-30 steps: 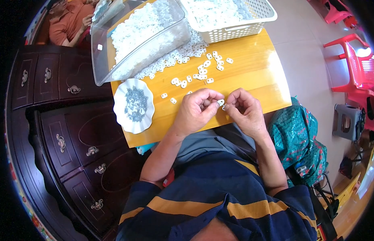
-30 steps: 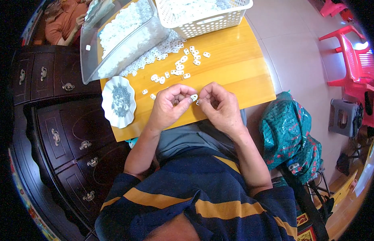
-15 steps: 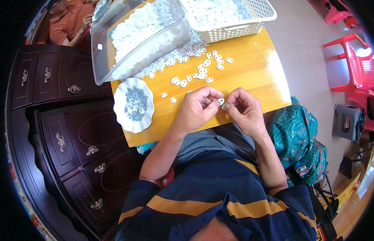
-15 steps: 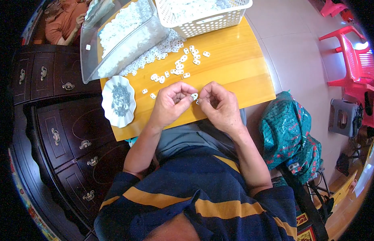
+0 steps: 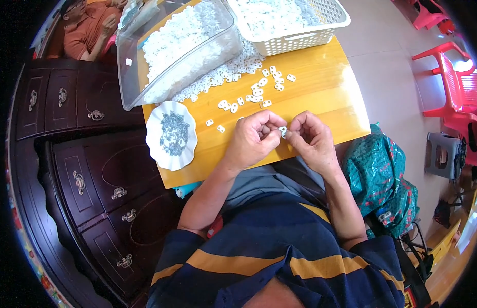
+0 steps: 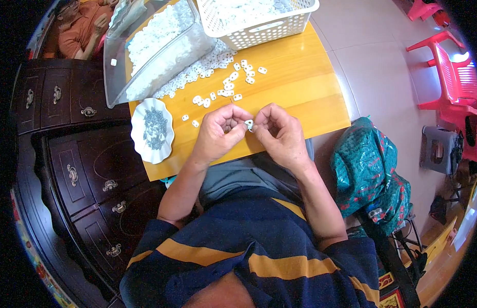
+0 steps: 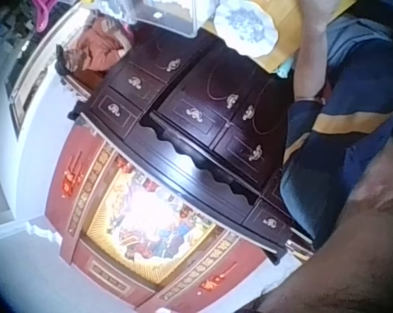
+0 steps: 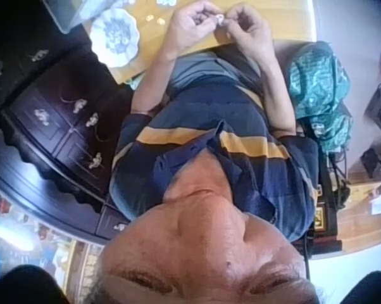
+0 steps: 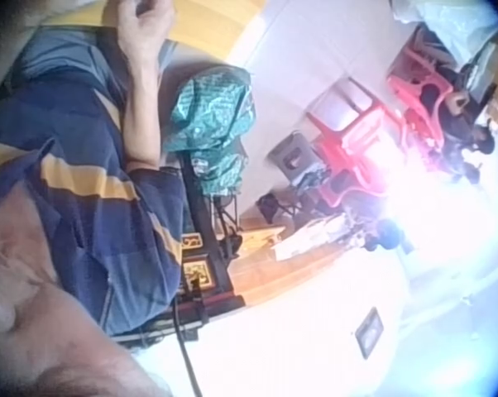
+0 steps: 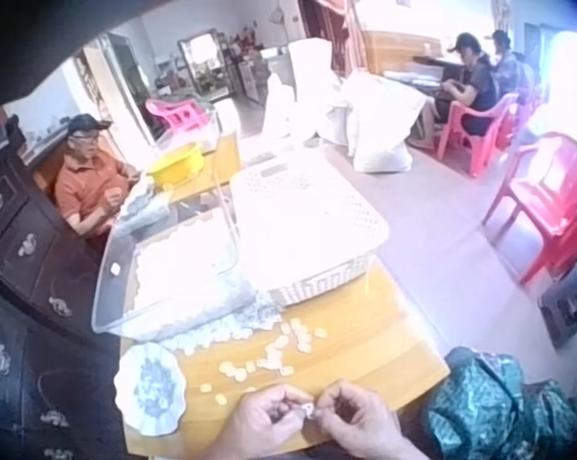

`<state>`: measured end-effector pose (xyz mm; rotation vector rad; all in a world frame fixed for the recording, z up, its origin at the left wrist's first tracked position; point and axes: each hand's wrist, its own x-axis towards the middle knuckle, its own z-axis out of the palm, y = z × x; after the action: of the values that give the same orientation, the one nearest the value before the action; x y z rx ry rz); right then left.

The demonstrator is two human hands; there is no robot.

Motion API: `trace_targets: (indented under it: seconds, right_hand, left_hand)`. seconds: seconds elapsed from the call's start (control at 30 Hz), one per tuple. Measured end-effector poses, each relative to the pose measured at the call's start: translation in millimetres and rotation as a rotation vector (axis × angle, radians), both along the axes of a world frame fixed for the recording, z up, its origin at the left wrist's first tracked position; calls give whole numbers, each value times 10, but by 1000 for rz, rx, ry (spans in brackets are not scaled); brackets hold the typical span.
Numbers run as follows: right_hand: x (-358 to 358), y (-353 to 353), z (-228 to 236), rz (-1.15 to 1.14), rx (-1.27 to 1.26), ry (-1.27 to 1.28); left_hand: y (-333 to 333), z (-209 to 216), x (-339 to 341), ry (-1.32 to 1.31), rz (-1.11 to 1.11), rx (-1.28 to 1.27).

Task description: Manual assembly of small white plastic components with metal inserts at a workspace.

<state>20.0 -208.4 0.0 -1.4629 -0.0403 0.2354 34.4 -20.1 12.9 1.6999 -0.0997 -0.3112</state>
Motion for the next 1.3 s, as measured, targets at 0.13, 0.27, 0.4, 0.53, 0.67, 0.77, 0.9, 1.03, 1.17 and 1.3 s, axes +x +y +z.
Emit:
trace_targets:
  seconds: [0.13, 0.27, 0.4, 0.53, 0.67, 0.77, 0.9, 1.03, 1.17, 1.3]
  right_hand:
    - [10, 11, -10, -8, 3, 13]
    - [22, 25, 2, -32, 66, 65]
    - [11, 27, -6, -35, 59, 60]
    - [-7, 39, -52, -75, 36, 20]
    - [-15, 53, -77, -104, 22, 5]
    - [-17, 53, -102, -108, -3, -3]
    - [-26, 63, -119, -112, -28, -6]
    - [-25, 68, -114, -124, -8, -7]
    - [-5, 50, -61, -135, 111, 31]
    - [8, 30, -32, -136, 125, 33]
  left_hand:
    - [-3, -23, -10, -10, 25, -40]
    - [-5, 29, 13, 9, 31, -70]
    - [47, 42, 28, 10, -21, -10]
    - [36, 38, 37, 3, -60, 73]
    - [36, 11, 31, 0, -54, 63]
    - [41, -5, 27, -13, -55, 73]
    - [55, 20, 26, 10, -71, 62]
    - [49, -18, 29, 37, -48, -10]
    - [39, -30, 44, 37, -50, -38]
    - [34, 10, 49, -4, -96, -81]
